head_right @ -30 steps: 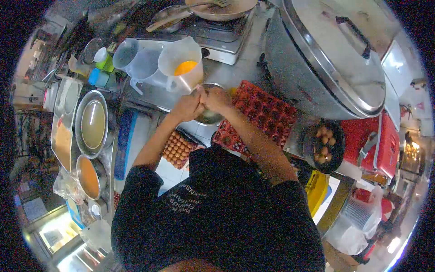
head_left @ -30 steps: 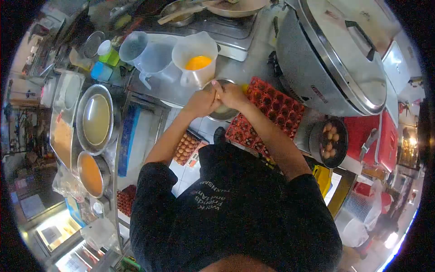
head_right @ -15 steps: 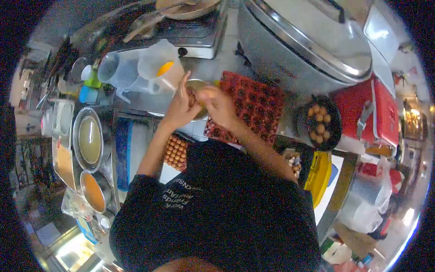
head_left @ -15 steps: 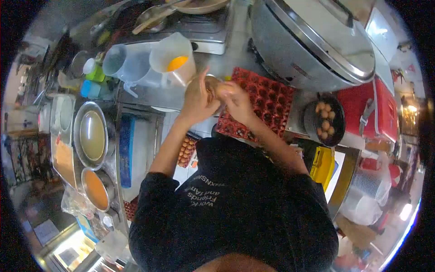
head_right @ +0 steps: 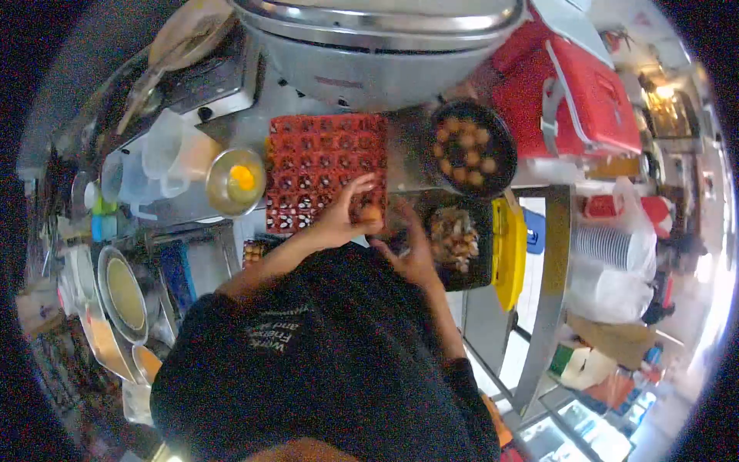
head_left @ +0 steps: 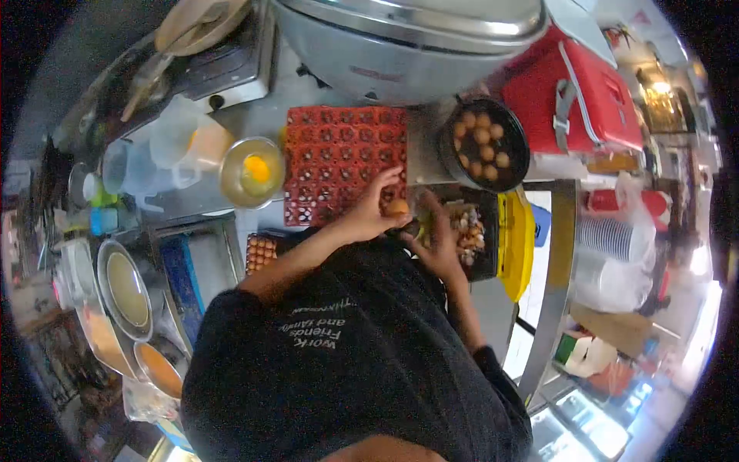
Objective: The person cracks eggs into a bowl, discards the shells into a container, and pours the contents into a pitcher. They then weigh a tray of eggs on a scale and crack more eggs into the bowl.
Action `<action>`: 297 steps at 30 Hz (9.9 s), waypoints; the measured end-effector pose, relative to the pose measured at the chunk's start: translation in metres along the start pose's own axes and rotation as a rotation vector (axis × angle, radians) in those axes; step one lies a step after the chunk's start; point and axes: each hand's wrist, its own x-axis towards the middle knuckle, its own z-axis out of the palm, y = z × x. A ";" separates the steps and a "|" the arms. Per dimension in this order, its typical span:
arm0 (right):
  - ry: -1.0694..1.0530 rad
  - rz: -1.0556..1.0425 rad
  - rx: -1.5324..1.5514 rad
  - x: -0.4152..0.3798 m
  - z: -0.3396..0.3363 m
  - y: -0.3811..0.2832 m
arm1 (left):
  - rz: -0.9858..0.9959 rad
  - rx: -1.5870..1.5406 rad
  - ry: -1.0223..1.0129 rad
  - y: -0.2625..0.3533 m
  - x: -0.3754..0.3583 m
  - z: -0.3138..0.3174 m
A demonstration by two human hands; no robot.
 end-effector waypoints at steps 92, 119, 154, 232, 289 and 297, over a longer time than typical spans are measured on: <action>0.299 -0.130 0.169 0.092 -0.067 0.053 | -0.183 0.423 0.379 0.006 -0.078 -0.045; -0.575 -0.111 -0.156 0.198 0.282 -0.142 | 0.306 0.858 0.472 -0.087 -0.107 -0.249; 0.057 -0.103 -0.830 0.131 -0.139 0.163 | 0.163 0.314 -0.006 0.037 -0.016 -0.016; -0.504 -0.132 0.028 0.198 0.287 -0.112 | 0.267 0.825 0.530 -0.060 -0.103 -0.244; -0.446 -0.042 0.378 0.136 0.103 -0.038 | 0.113 0.501 0.292 0.006 -0.072 -0.140; -0.540 0.048 0.074 0.185 0.252 -0.124 | 0.063 0.952 0.512 -0.052 -0.100 -0.206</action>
